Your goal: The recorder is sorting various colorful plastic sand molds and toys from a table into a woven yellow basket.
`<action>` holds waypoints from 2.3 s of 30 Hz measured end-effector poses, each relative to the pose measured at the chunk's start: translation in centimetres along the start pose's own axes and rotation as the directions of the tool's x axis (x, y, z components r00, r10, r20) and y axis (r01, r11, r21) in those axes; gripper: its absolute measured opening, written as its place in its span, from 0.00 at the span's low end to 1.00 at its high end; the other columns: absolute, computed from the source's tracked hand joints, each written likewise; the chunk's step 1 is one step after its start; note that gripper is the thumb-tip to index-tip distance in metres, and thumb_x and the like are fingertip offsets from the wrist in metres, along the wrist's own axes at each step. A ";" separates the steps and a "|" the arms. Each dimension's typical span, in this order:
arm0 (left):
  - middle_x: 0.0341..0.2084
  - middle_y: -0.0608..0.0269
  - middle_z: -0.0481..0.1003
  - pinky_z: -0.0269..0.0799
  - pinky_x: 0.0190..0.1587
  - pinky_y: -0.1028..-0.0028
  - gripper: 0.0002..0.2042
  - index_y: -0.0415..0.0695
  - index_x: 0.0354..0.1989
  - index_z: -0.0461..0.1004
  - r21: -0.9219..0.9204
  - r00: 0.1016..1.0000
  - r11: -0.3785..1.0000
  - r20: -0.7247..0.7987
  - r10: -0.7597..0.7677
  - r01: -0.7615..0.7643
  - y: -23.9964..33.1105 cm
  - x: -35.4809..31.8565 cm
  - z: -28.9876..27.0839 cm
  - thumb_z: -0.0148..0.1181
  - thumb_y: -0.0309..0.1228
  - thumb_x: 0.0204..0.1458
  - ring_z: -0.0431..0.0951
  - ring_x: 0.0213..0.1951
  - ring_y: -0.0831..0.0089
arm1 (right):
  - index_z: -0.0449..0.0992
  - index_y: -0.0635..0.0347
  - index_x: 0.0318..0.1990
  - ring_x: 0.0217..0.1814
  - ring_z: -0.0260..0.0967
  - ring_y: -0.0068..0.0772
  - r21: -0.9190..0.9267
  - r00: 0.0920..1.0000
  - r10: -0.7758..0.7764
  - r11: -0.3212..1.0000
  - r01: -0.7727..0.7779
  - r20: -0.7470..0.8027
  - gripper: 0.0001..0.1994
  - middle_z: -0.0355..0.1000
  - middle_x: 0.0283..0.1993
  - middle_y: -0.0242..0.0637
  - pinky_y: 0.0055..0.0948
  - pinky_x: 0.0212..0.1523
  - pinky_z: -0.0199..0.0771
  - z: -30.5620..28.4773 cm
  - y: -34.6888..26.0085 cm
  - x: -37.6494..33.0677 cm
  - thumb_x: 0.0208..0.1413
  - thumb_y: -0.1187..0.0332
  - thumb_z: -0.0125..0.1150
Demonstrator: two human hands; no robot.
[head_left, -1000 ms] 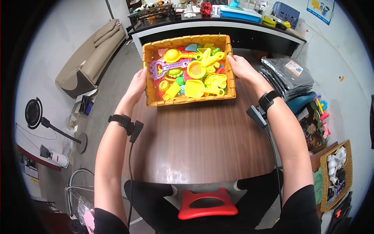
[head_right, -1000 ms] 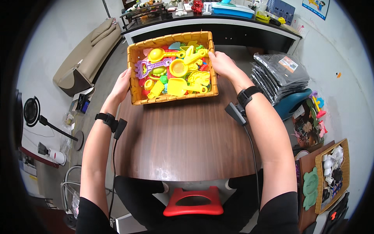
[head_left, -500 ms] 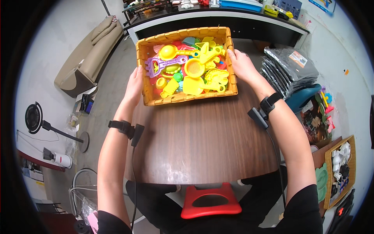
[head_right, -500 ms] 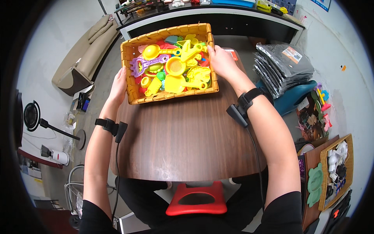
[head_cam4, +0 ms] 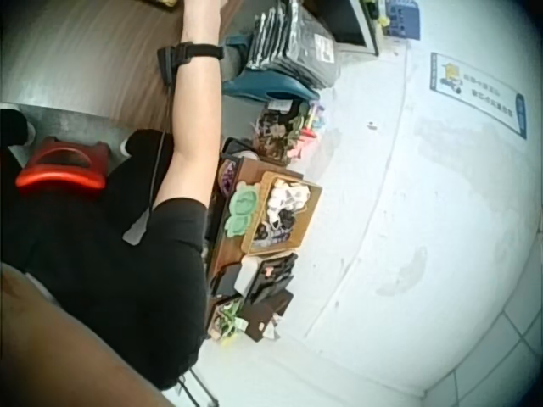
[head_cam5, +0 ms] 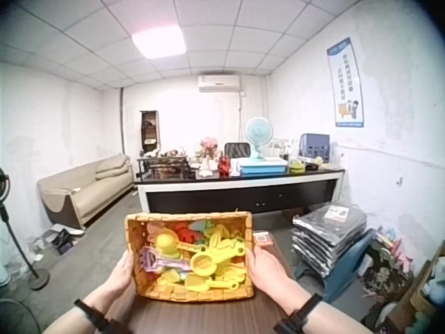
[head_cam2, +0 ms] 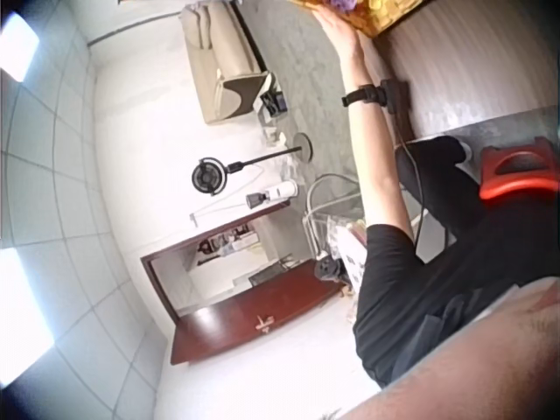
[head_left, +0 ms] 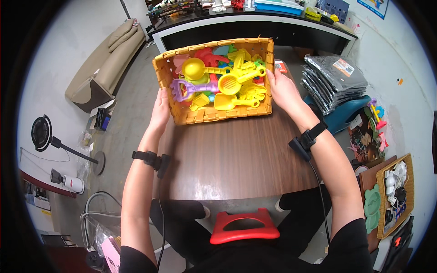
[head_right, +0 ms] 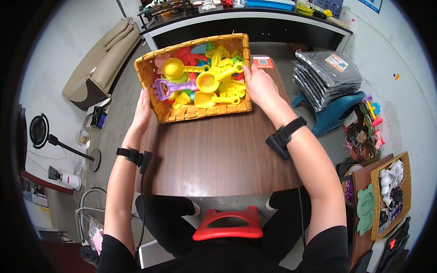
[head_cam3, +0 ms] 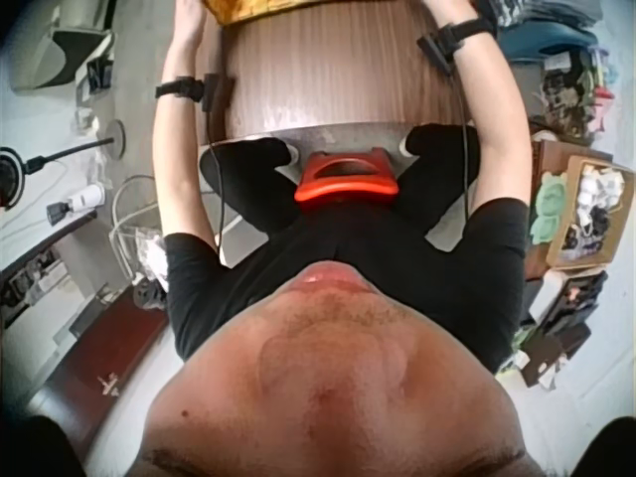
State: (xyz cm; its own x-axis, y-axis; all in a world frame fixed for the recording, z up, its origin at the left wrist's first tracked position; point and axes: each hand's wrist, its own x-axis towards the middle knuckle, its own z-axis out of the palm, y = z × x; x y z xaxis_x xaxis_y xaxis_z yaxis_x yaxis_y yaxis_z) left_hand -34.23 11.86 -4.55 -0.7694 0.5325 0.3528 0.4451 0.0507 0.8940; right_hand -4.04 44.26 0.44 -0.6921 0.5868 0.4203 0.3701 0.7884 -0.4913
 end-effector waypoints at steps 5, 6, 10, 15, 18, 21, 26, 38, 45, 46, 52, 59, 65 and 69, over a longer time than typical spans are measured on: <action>0.76 0.53 0.68 0.58 0.78 0.65 0.33 0.39 0.81 0.59 -0.015 1.000 1.000 0.016 0.008 -0.008 -0.5 -2.1 -1.7 0.36 0.54 0.81 0.65 0.76 0.63 | 0.71 0.68 0.63 0.53 0.81 0.69 -0.015 0.995 0.013 1.000 -0.011 0.096 0.30 0.83 0.47 0.66 0.62 0.54 0.80 -0.5 -1.7 -2.2 0.82 0.46 0.38; 0.75 0.53 0.68 0.59 0.78 0.65 0.34 0.39 0.81 0.59 -0.046 1.000 0.999 -0.003 0.012 -0.012 -0.3 -2.3 -1.9 0.36 0.54 0.81 0.66 0.76 0.62 | 0.71 0.69 0.63 0.51 0.81 0.70 -0.075 0.991 0.058 0.996 -0.050 0.121 0.30 0.83 0.45 0.66 0.63 0.53 0.81 -1.3 -1.8 -2.5 0.82 0.46 0.38; 0.78 0.54 0.65 0.56 0.79 0.66 0.35 0.38 0.82 0.57 0.177 0.999 0.983 0.025 0.036 -0.040 -0.6 -3.0 -1.7 0.36 0.55 0.81 0.63 0.77 0.65 | 0.71 0.69 0.62 0.48 0.82 0.72 0.011 0.996 0.015 1.000 -0.016 0.092 0.30 0.82 0.41 0.67 0.65 0.52 0.80 -0.4 -2.9 -3.2 0.82 0.45 0.39; 0.77 0.50 0.66 0.57 0.79 0.65 0.35 0.36 0.81 0.58 0.100 0.996 0.992 0.062 0.066 -0.072 -0.9 -3.7 -1.9 0.35 0.54 0.81 0.65 0.77 0.61 | 0.71 0.69 0.61 0.46 0.81 0.73 0.097 0.984 0.061 0.992 -0.078 0.170 0.28 0.82 0.39 0.68 0.65 0.49 0.81 -1.4 -5.2 -4.7 0.82 0.47 0.40; 0.77 0.49 0.66 0.57 0.79 0.64 0.35 0.35 0.81 0.58 0.100 0.997 0.993 -0.051 0.061 -0.056 -0.7 -3.2 -2.0 0.35 0.54 0.81 0.64 0.78 0.60 | 0.70 0.69 0.60 0.45 0.81 0.74 0.157 0.984 0.077 0.982 -0.102 0.161 0.26 0.81 0.38 0.69 0.66 0.48 0.80 -1.4 -5.6 -5.0 0.82 0.49 0.41; 0.77 0.48 0.66 0.56 0.79 0.64 0.35 0.35 0.81 0.58 0.047 0.996 0.995 0.009 0.086 -0.086 -1.1 -3.3 -1.5 0.35 0.54 0.81 0.63 0.78 0.60 | 0.70 0.68 0.60 0.45 0.80 0.76 0.210 0.982 0.090 0.970 -0.124 0.164 0.25 0.81 0.38 0.70 0.67 0.48 0.79 -1.3 -5.7 -5.5 0.82 0.49 0.42; 0.78 0.49 0.65 0.57 0.79 0.64 0.34 0.35 0.81 0.57 0.055 0.997 0.996 -0.002 0.076 -0.075 -0.8 -4.4 -1.7 0.36 0.52 0.81 0.64 0.78 0.61 | 0.68 0.65 0.62 0.45 0.79 0.76 0.213 0.981 0.076 0.970 -0.114 0.178 0.24 0.81 0.38 0.69 0.68 0.48 0.79 -0.9 -4.7 -6.6 0.82 0.50 0.41; 0.68 0.44 0.76 0.69 0.71 0.60 0.29 0.48 0.80 0.61 0.225 0.992 0.967 -0.006 0.124 -0.120 -0.2 -6.9 -4.0 0.41 0.52 0.81 0.75 0.71 0.49 | 0.75 0.66 0.61 0.31 0.85 0.36 0.420 0.984 0.010 0.904 -0.085 0.177 0.20 0.83 0.33 0.47 0.34 0.35 0.86 -1.0 -2.7 -8.8 0.81 0.55 0.51; 0.69 0.55 0.75 0.72 0.70 0.65 0.28 0.40 0.81 0.61 0.180 0.996 0.979 0.008 0.094 -0.094 0.2 -7.9 -4.2 0.42 0.45 0.82 0.75 0.69 0.68 | 0.77 0.64 0.61 0.33 0.86 0.35 0.362 0.990 0.029 0.929 -0.077 0.135 0.18 0.84 0.35 0.46 0.33 0.36 0.86 0.4 -2.7 -9.4 0.81 0.58 0.53; 0.69 0.55 0.75 0.72 0.70 0.65 0.28 0.40 0.81 0.61 0.186 0.996 0.979 0.001 0.085 -0.084 0.1 -7.9 -4.4 0.42 0.45 0.82 0.75 0.69 0.68 | 0.77 0.64 0.56 0.34 0.86 0.50 0.467 0.993 0.004 0.882 -0.061 0.122 0.20 0.83 0.34 0.56 0.45 0.38 0.85 0.2 -2.6 -9.6 0.80 0.53 0.54; 0.72 0.45 0.73 0.68 0.73 0.61 0.29 0.46 0.83 0.58 0.224 0.997 0.973 0.070 0.041 -0.056 0.5 -8.2 -5.1 0.45 0.47 0.80 0.73 0.73 0.57 | 0.78 0.62 0.64 0.31 0.86 0.34 0.278 0.990 0.053 0.957 -0.087 0.127 0.19 0.85 0.35 0.45 0.32 0.33 0.86 1.1 -2.3 -10.2 0.81 0.58 0.53; 0.71 0.49 0.72 0.67 0.75 0.59 0.39 0.44 0.83 0.57 0.484 0.991 0.865 0.082 0.103 -0.130 5.9 -16.4 -7.0 0.69 0.42 0.69 0.71 0.73 0.58 | 0.77 0.62 0.60 0.33 0.87 0.43 0.416 0.988 0.061 0.902 -0.116 0.143 0.18 0.85 0.34 0.50 0.39 0.38 0.85 1.1 -3.3 -10.7 0.80 0.55 0.53; 0.71 0.50 0.72 0.68 0.75 0.52 0.38 0.52 0.70 0.77 0.317 0.601 0.767 0.792 0.109 -0.557 12.3 -25.5 -9.1 0.81 0.45 0.47 0.69 0.74 0.47 | 0.77 0.62 0.60 0.34 0.86 0.45 0.308 0.994 0.048 0.949 -0.075 0.096 0.17 0.84 0.34 0.51 0.41 0.39 0.85 0.4 -1.7 -9.8 0.80 0.58 0.52; 0.71 0.52 0.73 0.69 0.74 0.53 0.30 0.54 0.67 0.80 0.358 0.609 0.709 0.783 0.126 -0.607 9.7 -26.0 -8.4 0.75 0.42 0.54 0.70 0.74 0.49 | 0.77 0.65 0.63 0.30 0.85 0.35 0.309 0.996 0.024 0.950 -0.051 0.091 0.19 0.84 0.31 0.46 0.32 0.35 0.86 1.7 -2.3 -9.7 0.82 0.57 0.51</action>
State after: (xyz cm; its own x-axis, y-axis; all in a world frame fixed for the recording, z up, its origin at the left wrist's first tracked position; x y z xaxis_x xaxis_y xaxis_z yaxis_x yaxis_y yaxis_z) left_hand -13.73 -8.58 -2.71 -0.0540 0.9923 0.1113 0.9469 0.0155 0.3211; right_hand 0.82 36.45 -3.85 -0.7364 0.5864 0.3373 0.1952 0.6616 -0.7240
